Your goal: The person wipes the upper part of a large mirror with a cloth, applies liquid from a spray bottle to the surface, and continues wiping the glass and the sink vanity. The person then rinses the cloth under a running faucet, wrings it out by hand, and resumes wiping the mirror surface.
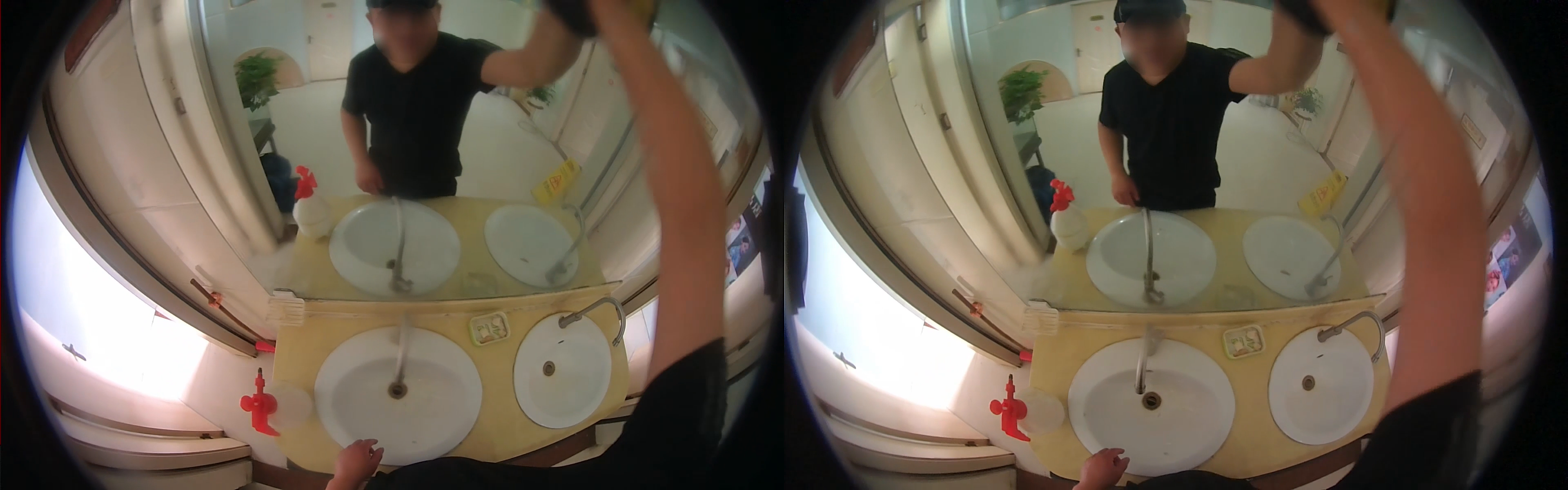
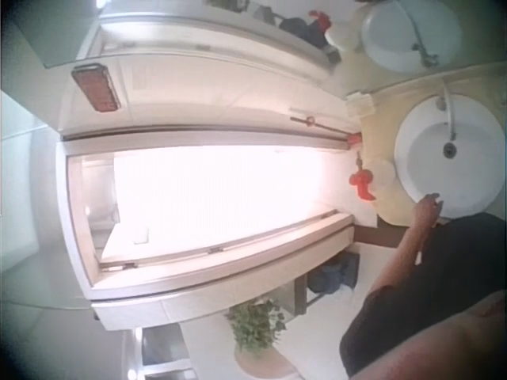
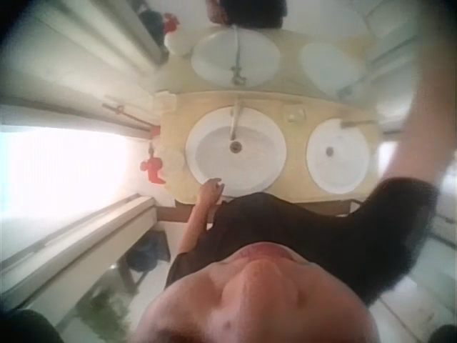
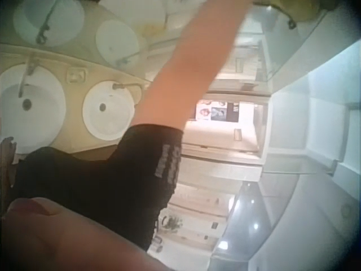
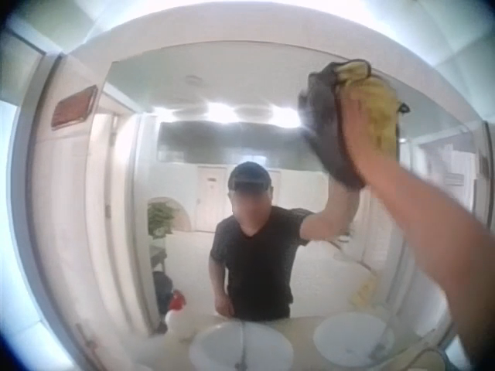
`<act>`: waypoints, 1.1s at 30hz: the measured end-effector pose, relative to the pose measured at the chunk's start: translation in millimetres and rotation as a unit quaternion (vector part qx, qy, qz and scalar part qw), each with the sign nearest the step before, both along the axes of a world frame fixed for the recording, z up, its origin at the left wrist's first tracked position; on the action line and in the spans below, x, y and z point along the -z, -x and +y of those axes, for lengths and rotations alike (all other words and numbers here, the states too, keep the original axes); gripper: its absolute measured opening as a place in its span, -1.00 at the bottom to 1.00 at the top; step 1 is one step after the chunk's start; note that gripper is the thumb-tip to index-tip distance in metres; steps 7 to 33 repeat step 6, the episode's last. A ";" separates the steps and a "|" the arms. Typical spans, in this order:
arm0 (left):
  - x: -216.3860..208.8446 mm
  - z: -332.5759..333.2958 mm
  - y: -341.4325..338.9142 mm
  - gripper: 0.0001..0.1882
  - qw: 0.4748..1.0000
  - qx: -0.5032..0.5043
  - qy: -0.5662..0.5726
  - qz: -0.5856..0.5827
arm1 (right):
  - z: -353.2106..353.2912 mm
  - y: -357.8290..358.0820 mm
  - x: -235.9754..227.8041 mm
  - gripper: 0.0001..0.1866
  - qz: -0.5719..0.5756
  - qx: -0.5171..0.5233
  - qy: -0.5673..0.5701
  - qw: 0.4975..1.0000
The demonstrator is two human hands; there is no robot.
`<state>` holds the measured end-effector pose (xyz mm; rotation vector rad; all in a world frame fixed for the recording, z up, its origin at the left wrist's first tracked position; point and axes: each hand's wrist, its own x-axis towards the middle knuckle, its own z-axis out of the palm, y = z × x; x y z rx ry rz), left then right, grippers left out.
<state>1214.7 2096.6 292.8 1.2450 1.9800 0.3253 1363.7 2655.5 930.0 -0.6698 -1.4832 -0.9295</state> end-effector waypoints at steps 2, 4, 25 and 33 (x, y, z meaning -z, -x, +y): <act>-8.2 -1.3 -13.3 -0.62 0.999 0.002 0.052 0.011 | -52.0 28.8 143.3 -0.46 -0.092 -0.090 0.151 0.980; 4.5 -14.7 -19.2 -0.65 0.996 0.003 0.092 0.011 | -79.4 53.1 282.0 -0.39 -0.296 -0.079 0.066 0.950; 37.5 -26.7 -23.9 -0.52 0.991 0.060 0.106 -0.047 | -34.8 15.9 459.8 -0.35 -0.472 -0.397 0.432 0.658; 37.5 -26.7 -23.9 -0.52 0.991 0.060 0.106 -0.047 | -34.8 15.9 459.8 -0.35 -0.472 -0.397 0.432 0.658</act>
